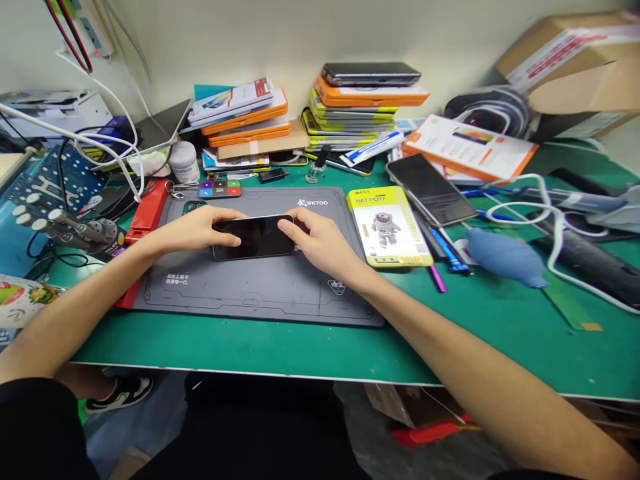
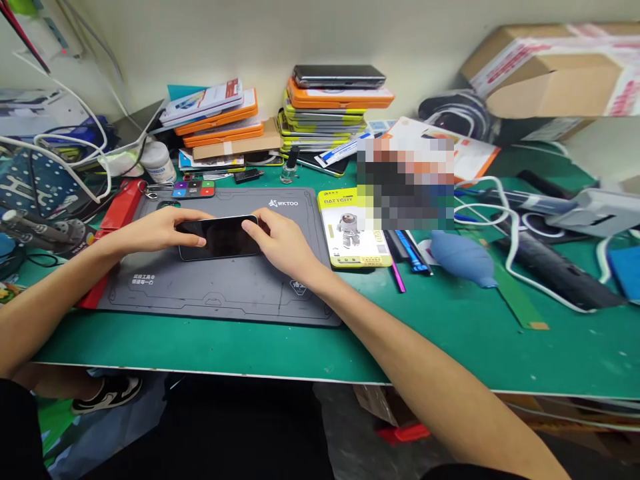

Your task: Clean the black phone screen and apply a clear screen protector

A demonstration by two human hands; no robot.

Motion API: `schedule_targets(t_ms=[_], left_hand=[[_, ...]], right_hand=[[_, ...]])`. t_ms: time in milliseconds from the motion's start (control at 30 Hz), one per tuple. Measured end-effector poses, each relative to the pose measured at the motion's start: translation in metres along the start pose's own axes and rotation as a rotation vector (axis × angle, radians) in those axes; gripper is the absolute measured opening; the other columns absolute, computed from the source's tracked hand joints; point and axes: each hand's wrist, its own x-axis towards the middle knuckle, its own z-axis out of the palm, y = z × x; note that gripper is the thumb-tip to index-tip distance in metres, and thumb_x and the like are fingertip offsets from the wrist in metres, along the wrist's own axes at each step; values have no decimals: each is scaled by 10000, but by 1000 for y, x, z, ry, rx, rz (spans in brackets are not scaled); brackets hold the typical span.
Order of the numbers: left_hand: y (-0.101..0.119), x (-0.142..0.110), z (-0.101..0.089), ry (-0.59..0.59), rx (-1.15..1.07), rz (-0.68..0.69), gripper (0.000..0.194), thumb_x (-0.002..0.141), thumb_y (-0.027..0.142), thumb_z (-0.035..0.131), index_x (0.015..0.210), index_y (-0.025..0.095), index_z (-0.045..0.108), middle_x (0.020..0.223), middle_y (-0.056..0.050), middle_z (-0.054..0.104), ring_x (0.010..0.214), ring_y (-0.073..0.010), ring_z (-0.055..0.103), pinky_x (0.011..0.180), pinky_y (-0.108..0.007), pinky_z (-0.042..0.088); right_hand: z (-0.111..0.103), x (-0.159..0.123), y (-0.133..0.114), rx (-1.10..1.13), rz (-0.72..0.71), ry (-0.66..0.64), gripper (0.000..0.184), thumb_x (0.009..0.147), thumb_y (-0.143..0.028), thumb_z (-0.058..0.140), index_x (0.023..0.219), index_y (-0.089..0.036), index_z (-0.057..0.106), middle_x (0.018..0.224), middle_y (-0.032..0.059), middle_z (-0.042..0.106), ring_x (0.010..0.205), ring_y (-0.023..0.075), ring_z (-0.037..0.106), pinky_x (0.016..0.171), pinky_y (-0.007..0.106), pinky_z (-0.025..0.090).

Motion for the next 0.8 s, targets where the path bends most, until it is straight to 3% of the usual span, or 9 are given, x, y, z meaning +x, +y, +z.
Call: schedule_targets(t_ms=[233,400,567,800], left_hand=[[-7,3,-2,-47,45,20,575,988,557,599,1438,226,735,1475,-62,766,1336,-279,695,1179,-378,501],[-3,-1,5,-13,90,3,618,895,597,732,1392,232,723,1396,-64,776,1261,-292,711,1060,-352,541],[4,-4,5,4,142,15,633,911,590,695,1424,218,700,1412,-76,763,1263,-290,701,1064,-343,524],[0,-4,-4,-89,206,21,744,885,588,725,1540,249,626,1489,-80,717,1330,-293,669,1098,-328,500]], right_hand=[[0,0,-1,-8,6,-1,305,1021,-547,555,987,-259,649,882,41,735,863,262,665,809,401,468],[1,-1,0,-16,-3,5,299,1025,-537,562,1000,-255,659,880,41,741,859,262,669,808,403,472],[1,-1,-1,-15,-7,7,311,1026,-545,555,1003,-253,661,902,47,748,866,261,670,816,405,471],[0,-1,0,-12,-1,5,285,1029,-524,562,1014,-257,661,925,50,764,900,270,685,829,406,484]])
